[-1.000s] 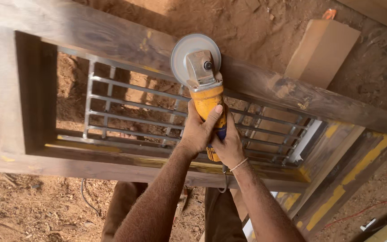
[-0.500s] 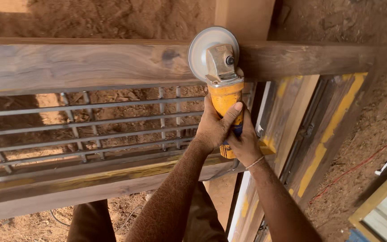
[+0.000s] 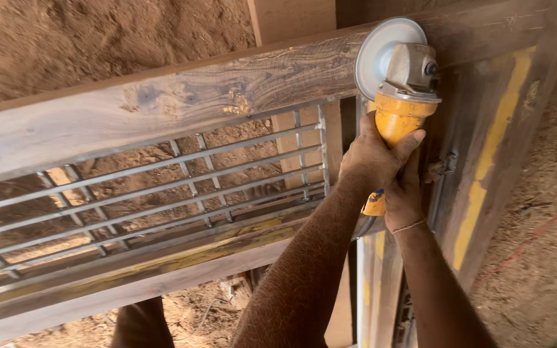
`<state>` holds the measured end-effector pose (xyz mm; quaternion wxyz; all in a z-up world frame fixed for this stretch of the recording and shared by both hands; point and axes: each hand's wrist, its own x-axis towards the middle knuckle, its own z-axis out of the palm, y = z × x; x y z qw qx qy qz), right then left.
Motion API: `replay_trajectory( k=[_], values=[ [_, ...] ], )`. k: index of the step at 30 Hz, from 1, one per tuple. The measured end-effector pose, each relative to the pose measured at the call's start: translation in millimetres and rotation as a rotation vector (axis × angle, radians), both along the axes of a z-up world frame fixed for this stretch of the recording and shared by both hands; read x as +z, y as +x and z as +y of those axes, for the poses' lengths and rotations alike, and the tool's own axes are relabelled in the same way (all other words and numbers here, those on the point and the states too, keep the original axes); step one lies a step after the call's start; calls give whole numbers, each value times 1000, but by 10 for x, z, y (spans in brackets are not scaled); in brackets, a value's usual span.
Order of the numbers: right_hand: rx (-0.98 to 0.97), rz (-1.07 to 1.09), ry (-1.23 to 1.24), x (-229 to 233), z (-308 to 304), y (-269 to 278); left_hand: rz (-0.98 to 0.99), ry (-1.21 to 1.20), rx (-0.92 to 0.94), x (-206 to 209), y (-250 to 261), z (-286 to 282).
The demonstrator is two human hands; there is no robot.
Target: The person sands the wooden frame of a door or window using a handheld power sander, moving the tool along the interior and exterior edges and across the face of the wood.
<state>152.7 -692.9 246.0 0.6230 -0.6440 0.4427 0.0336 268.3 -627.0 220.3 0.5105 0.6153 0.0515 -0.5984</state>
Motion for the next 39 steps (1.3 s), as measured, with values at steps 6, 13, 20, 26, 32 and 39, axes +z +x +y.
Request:
replay_trajectory(
  k=[6, 13, 20, 26, 32, 39],
  values=[
    [138, -106, -59, -451, 959, 139, -53, 58, 113, -165, 171, 1116],
    [198, -96, 0, -595, 2400, 463, -9, 137, 139, -168, 480, 2617],
    [344, 43, 25, -486, 3392, 562, 12, 168, 113, -300, 397, 3694],
    [451, 93, 115, -569, 4305, 825, -34, 157, 345, -429, 408, 4732],
    [587, 85, 18, -691, 5265, 1137, 14, 215, 388, -527, 664, 5730],
    [729, 72, 5, -784, 6334, 1532, -27, 62, 659, -767, 785, 6882]
  ],
)
